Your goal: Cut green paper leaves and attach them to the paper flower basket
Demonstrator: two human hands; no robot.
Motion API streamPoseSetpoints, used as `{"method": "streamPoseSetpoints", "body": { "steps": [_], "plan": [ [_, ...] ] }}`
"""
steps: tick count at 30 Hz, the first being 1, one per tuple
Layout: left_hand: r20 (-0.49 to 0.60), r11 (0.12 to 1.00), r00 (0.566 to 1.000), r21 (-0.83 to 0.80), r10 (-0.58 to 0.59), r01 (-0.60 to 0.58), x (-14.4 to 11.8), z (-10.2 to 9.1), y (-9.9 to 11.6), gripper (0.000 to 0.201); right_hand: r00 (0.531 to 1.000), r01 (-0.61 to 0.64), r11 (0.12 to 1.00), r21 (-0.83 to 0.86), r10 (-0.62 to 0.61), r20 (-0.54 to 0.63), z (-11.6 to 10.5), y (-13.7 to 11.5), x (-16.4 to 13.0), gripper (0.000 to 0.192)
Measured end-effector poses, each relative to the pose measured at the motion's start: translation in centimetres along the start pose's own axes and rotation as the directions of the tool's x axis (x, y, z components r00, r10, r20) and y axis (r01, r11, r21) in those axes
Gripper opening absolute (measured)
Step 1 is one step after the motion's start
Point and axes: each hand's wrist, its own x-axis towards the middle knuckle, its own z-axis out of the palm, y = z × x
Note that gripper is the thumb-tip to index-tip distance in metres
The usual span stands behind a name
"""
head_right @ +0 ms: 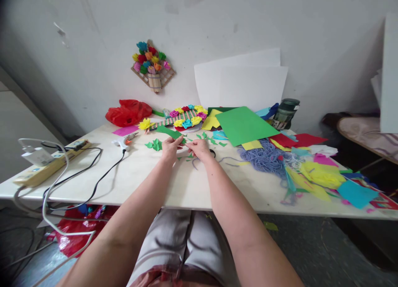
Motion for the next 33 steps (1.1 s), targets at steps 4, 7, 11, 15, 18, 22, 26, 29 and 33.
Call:
{"method": "streamPoseSetpoints", "body": {
  "steps": [4,7,11,15,18,22,26,29,33],
  "plan": [
    [-0.009,0.999,0.999,-0.026,-0.038,0.038,0.0,0.0,0.0,0.045,0.999,-0.036,0.998,0.053,0.036,-0.009,0.0,0.0,0.0,0.02],
    [-0.003,0.995,0.998,-0.076,-0.062,0.062,-0.1,0.0,0.0,0.047,0.997,-0.077,0.99,0.119,0.077,0.007,-0.1,-0.1,0.0,0.02],
    [0.038,0.974,0.992,-0.188,-0.121,0.126,-0.5,0.1,0.4,0.047,0.993,-0.118,0.968,0.223,0.112,0.039,-0.2,-0.1,0.0,0.025],
    [0.087,0.953,0.985,-0.253,-0.15,0.167,-0.7,0.1,0.8,0.045,0.991,-0.136,0.96,0.246,0.134,0.026,-0.2,-0.1,0.1,0.025],
    [0.107,0.943,0.982,-0.281,-0.156,0.181,-0.7,0.1,0.9,0.043,0.989,-0.144,0.959,0.242,0.145,0.015,-0.1,-0.3,0.1,0.025],
    [0.139,0.938,0.978,-0.292,-0.154,0.189,-0.4,0.0,0.8,0.041,0.983,-0.178,0.95,0.258,0.159,0.096,-0.3,-0.6,-0.4,0.027],
    [0.196,0.924,0.969,-0.323,-0.148,0.206,-0.4,-0.2,0.7,0.038,0.96,-0.25,0.923,0.293,0.195,0.203,-0.6,-1.0,-0.8,0.032],
    [0.245,0.919,0.956,-0.315,-0.163,0.237,-0.4,-0.2,0.7,0.039,0.959,-0.259,0.909,0.326,0.2,0.203,-0.7,-1.1,-0.8,0.034],
    [0.267,0.94,0.948,-0.245,-0.172,0.239,-0.4,-0.2,0.5,0.041,0.959,-0.264,0.886,0.38,0.201,0.198,-0.8,-1.1,-0.6,0.027]
  ]
}}
